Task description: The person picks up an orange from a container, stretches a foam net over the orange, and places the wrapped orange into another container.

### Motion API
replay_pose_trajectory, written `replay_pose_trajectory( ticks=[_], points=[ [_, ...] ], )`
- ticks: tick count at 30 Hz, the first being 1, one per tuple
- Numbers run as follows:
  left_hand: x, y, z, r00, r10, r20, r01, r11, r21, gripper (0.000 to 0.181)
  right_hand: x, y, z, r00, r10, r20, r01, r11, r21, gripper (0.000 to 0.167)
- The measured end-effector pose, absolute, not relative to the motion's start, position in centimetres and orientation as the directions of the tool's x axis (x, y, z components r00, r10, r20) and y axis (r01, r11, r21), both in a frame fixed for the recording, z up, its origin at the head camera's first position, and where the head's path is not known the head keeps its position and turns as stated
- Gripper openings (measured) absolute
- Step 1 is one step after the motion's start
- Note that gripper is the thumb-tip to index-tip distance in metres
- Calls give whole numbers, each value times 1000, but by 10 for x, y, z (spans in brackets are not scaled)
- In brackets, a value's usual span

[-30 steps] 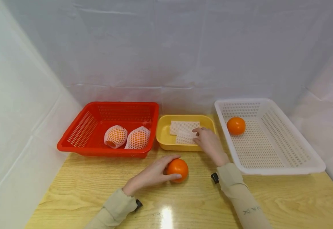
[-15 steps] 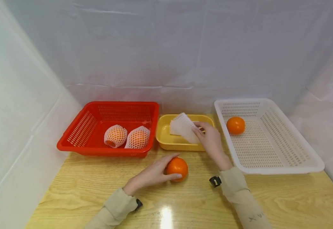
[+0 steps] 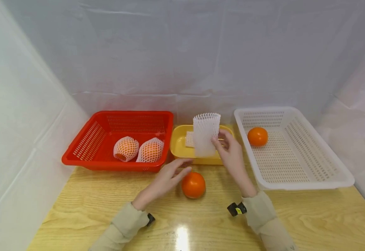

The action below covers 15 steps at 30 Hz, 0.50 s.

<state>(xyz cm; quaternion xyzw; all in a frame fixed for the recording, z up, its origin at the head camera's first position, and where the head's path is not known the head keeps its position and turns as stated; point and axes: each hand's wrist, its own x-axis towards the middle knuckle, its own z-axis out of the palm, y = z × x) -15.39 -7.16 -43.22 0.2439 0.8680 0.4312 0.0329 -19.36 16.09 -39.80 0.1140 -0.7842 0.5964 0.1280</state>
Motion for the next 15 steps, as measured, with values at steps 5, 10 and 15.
replay_pose_trajectory(
  ticks=[5,10,15],
  points=[
    [-158,-65,-424,-906,361,222,360,381,851,34,-180,153,-396,-946,26,324,-324,13,-946,32],
    [-161,-56,-418,-946,218,238,281,195,940,30,-172,145,-400,-946,18,323,-324,-29,-946,39],
    [-164,-51,-415,-976,89,197,195,-25,980,26,-169,140,-408,-941,4,338,-337,21,-941,43]
  ],
)
